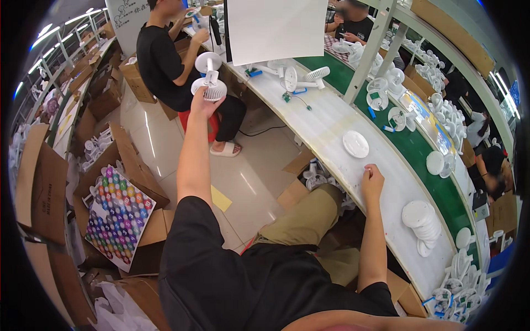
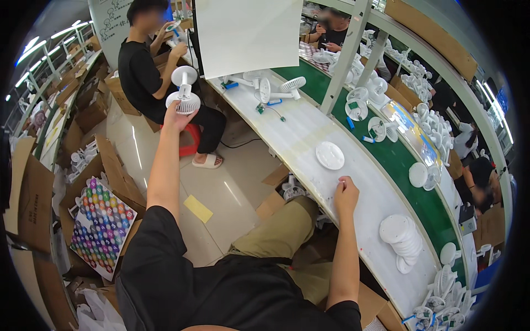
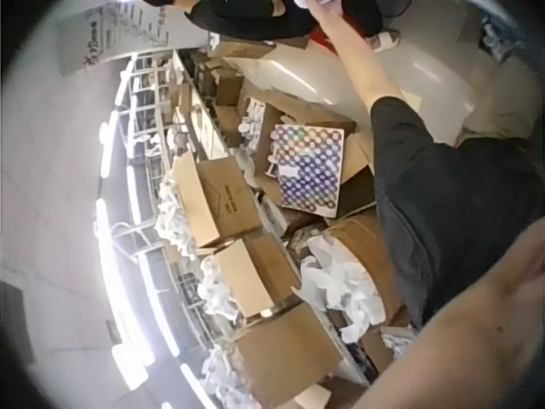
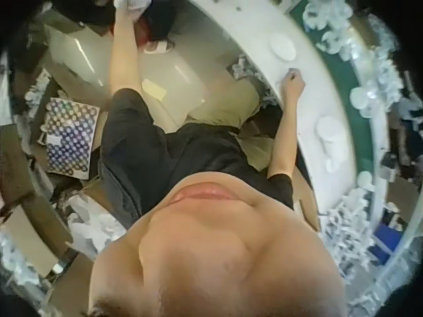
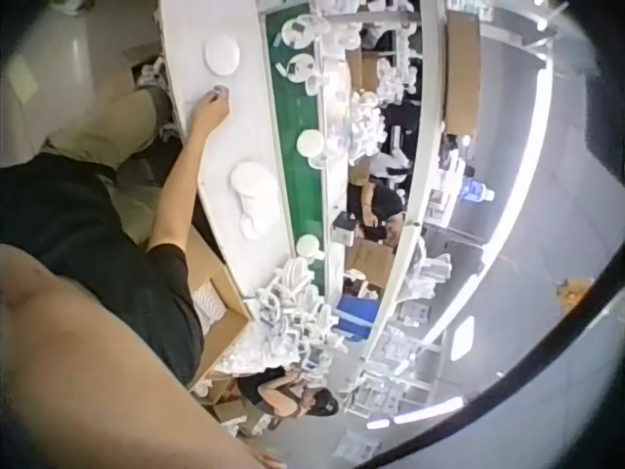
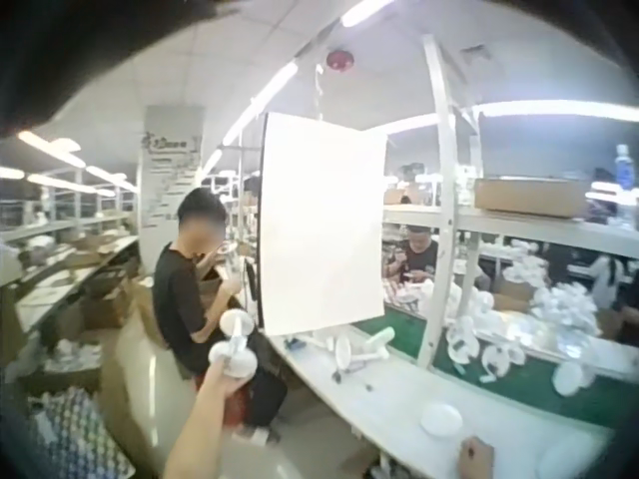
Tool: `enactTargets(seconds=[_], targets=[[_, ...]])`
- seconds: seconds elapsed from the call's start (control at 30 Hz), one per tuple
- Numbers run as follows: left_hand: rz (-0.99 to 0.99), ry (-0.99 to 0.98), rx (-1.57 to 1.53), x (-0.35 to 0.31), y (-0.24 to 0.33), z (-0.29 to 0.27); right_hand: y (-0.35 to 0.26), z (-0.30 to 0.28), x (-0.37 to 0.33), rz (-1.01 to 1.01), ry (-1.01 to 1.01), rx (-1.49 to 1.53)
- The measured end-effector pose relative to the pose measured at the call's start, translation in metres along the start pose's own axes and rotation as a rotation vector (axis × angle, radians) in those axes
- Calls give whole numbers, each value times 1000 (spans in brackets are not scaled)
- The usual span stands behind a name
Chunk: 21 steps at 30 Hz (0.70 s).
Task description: Assembling small portable electronic fans by connecting the base, motor, and blades.
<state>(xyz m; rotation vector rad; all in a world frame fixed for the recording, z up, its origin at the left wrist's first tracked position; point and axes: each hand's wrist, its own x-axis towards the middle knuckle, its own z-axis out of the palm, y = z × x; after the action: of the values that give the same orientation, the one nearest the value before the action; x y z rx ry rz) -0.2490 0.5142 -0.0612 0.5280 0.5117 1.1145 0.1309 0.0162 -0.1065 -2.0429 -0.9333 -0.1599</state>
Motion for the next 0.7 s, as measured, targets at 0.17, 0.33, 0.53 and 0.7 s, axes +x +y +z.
enactTargets(seconds=[0.17,0.33,0.53,0.7], targets=[[-26,-2,-51,7,1,15,1,-2,-1,15,-31,12],[-41,1,27,8,5,27,5,-1,0,-4,-28,0],[25,-57,39,26,34,54,3,-2,1,-8,-22,10],[54,-109,-47,45,49,76,-1,-4,0,0,-29,-4]])
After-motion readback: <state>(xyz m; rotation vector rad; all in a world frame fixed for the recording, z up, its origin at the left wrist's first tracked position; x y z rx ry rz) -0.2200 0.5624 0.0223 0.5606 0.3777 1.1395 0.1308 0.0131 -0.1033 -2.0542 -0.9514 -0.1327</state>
